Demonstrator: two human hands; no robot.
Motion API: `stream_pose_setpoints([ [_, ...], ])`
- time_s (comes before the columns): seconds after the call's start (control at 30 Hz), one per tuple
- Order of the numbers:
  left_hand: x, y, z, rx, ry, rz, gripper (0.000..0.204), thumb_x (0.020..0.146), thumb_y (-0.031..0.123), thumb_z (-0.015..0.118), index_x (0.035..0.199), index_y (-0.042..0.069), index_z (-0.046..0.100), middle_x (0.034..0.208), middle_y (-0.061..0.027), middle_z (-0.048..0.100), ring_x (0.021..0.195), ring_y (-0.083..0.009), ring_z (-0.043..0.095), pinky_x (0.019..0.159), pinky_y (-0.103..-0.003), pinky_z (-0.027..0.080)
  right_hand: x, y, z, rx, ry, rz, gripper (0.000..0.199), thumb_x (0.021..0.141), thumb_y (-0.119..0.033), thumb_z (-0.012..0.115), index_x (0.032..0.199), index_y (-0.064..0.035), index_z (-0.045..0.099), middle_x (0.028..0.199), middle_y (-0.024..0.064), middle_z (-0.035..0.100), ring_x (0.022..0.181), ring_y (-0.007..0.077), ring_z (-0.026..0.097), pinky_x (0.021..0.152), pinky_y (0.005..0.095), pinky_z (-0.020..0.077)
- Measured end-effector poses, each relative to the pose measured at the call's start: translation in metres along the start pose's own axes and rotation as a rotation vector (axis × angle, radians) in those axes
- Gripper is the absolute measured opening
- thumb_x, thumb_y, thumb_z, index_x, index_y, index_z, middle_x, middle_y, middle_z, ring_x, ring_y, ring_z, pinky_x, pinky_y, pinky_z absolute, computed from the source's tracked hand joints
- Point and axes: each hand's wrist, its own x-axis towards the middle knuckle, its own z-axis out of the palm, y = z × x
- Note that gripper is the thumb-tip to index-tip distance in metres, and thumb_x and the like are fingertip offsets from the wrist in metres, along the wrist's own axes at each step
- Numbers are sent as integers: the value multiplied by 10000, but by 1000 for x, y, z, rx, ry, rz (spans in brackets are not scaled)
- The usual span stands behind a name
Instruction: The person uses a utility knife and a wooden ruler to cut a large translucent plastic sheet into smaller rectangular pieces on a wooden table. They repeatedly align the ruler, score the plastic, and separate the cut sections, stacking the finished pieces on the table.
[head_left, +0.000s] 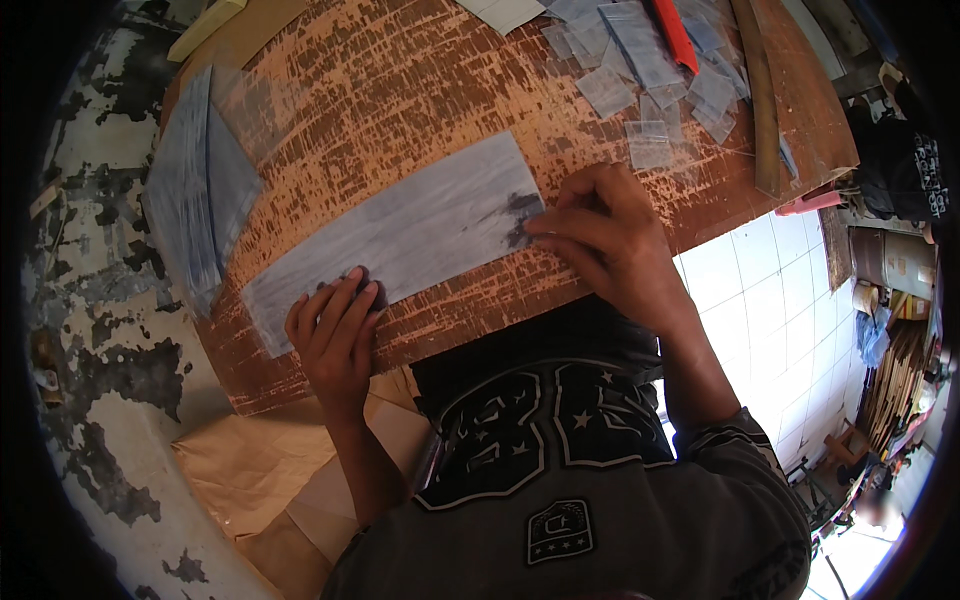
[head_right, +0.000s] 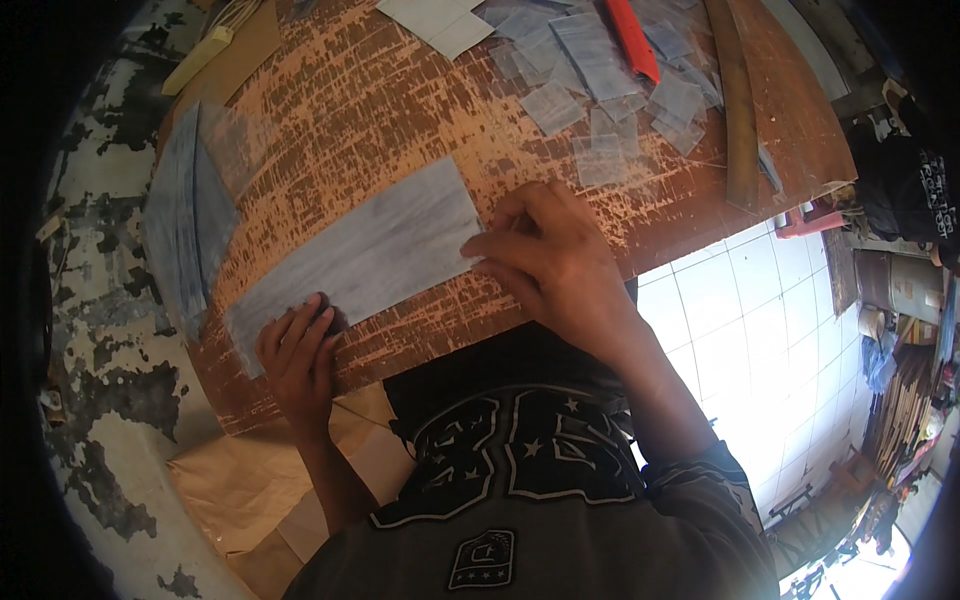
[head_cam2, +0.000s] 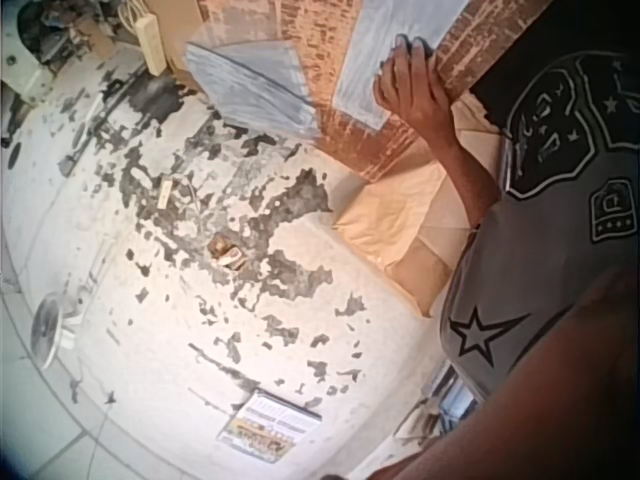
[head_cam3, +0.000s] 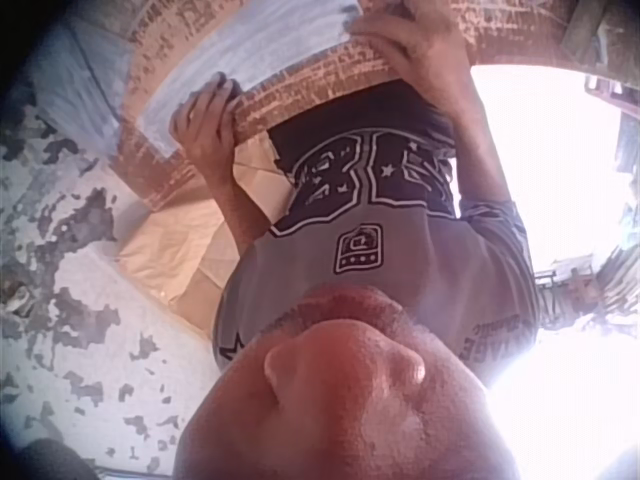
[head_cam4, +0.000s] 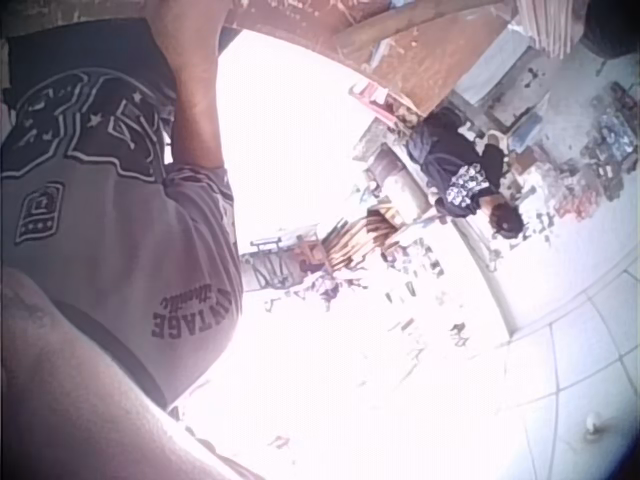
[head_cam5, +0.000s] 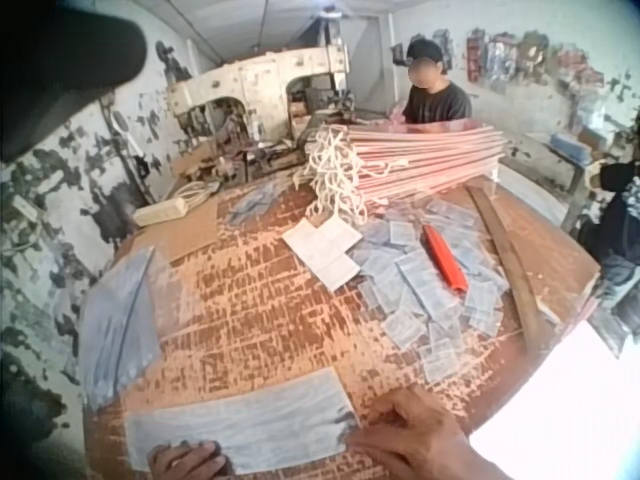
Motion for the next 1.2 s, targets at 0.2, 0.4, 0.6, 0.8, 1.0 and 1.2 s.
stream_pose_setpoints([
  [0.2,0,1,0,-24,6,-15,309,976,209,752,1276,142,785,1360,-8,748,1260,-236,647,1179,-455,378,-3,-4,2,194,108,208,164,896,-55,811,1055,-26,780,1061,119,632,990,298,660,829,403,549],
  [0.4,3,0,-1,-32,-4,-7,331,974,202,753,1297,129,773,1371,-16,743,1282,-242,637,1185,-460,372,-4,0,7,91,150,168,143,890,-30,797,1029,-9,773,1073,130,639,990,307,660,827,409,547],
  [0.6,0,-1,0,-7,-12,4,335,995,212,730,1315,121,761,1381,-20,737,1300,-246,627,1189,-466,370,-3,2,9,77,179,112,141,865,-15,798,1002,-5,770,1062,131,647,978,318,652,833,430,544],
  [0.8,3,0,0,-19,-16,7,331,1002,212,723,1316,114,759,1379,-24,739,1310,-258,623,1194,-478,365,-4,5,8,63,186,79,145,849,-15,800,991,-8,770,1064,126,647,982,320,646,834,430,541],
  [1.0,2,0,0,-20,-30,-12,333,1011,213,716,1325,108,752,1384,-36,738,1315,-275,623,1194,-488,366,-5,6,7,67,178,63,137,851,-21,788,986,-11,770,1032,119,638,973,316,633,832,425,540],
  [1.2,4,0,-2,-21,-27,23,329,1026,196,694,1330,81,742,1399,-63,730,1309,-290,631,1184,-489,377,-5,10,8,89,196,39,117,866,-35,783,980,-13,763,1028,116,638,977,318,632,836,423,546],
])
